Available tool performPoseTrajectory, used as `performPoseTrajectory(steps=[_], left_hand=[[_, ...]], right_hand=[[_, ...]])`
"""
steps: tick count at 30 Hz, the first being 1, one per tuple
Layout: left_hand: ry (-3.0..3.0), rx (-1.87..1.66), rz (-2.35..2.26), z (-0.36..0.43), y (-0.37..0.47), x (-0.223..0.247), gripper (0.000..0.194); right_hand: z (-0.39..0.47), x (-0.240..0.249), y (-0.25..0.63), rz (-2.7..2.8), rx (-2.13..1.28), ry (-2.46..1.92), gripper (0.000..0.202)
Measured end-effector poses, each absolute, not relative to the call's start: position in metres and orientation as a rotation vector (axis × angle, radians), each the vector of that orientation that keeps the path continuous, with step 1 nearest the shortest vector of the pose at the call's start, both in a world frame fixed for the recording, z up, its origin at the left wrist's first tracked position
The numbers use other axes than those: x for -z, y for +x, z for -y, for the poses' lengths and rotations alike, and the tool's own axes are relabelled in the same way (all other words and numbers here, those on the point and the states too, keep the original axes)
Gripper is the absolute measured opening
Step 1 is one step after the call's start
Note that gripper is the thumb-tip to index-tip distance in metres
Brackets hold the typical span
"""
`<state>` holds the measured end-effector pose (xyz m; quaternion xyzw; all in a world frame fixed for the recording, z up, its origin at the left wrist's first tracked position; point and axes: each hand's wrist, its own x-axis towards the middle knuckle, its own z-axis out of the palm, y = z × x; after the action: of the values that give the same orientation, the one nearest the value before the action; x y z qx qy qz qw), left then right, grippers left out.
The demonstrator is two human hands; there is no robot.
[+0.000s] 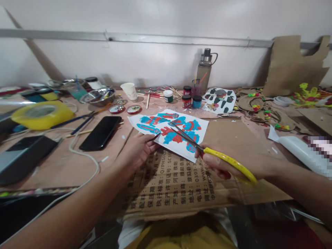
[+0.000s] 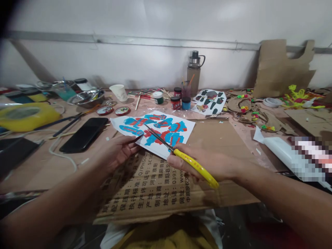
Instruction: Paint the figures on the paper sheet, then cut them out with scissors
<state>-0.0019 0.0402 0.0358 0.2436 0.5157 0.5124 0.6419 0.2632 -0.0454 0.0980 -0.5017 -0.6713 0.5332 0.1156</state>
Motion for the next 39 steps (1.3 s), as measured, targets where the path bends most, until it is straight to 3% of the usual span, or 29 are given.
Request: performPoseTrajectory(steps=[5,10,14,24,33,39], left_hand=[[0.544,-1.177,-1.220,-0.041,0.001,-0.040,0.033],[0.541,-1.158,-1.218,-0.039,0.001,-0.042,0.031],[0.505,-1.175,-1.178,-0.039,-0.001,-0.040,0.029],[0.492,-1.197,-1.161,-0.046,-0.003,-0.034,0.029],[0.509,-1.138,-1.070,-0.040,-0.001,-0.033,0.026],[0.587,-1.100,-1.128,-0.034,0.003,-0.033,0.037]], right_hand=[[0.011,-0.067,0.249,1.749,-1.815,-1.446,0.070],[-0.014,-0.058,0.229,1.691,-1.959,-1.434,0.058],[-0.021,-0.068,0.220,1.694,-1.884,-1.428,0.051],[-0.010,-0.095,0.265,1.398,-1.755,-1.354,0.051],[0.026,-0.058,0.288,1.133,-1.862,-1.412,0.051],[0.034,-0.038,0.288,1.025,-1.809,-1.283,0.048]])
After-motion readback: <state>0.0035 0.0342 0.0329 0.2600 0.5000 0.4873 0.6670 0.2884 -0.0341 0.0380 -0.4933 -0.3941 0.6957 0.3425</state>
